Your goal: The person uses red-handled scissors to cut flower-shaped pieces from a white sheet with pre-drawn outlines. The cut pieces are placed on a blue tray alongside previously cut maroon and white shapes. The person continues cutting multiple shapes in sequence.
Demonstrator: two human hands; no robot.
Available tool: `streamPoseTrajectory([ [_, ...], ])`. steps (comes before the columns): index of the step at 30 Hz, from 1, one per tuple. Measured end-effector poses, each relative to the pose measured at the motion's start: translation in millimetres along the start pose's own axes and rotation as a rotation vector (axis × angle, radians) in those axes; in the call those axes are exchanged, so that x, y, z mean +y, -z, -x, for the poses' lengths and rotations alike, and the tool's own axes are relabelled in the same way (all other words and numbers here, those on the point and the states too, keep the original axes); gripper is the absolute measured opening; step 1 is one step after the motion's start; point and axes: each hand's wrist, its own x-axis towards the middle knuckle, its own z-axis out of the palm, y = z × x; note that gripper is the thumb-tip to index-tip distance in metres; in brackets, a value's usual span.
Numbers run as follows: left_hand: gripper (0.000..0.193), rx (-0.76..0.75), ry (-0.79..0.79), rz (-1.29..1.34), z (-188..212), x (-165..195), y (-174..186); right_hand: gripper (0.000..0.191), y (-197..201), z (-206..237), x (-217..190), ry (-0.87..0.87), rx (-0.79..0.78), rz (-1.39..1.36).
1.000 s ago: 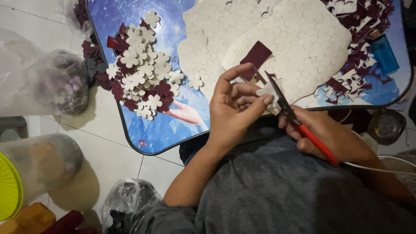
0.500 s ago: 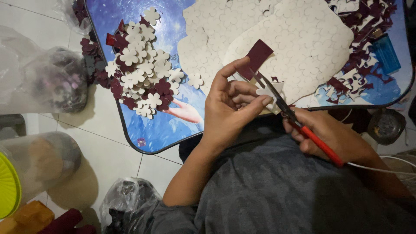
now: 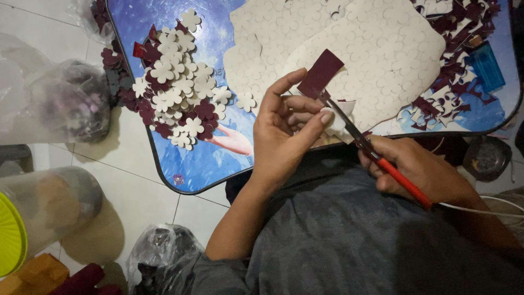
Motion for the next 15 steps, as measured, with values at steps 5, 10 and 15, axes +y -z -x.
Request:
streamPoseTrajectory([
  [5,0.060,-0.042,0.044,0.079,2.6,-9.6,-6.3,0.097,-3.5,0.5,-2.4,0.058,0.024,-0.116],
  [10,0.048,-0.071,0.018,0.083,7.5,-23.4,-11.8,0.111,-11.9,-5.4,1.4,0.037,0.025,-0.266],
  [15,0.025,-0.095,-0.018,0.131,7.1,-39.8,-18.2,0.121,-22.7,-8.3,1.0,0.060,0.068,-0.338],
])
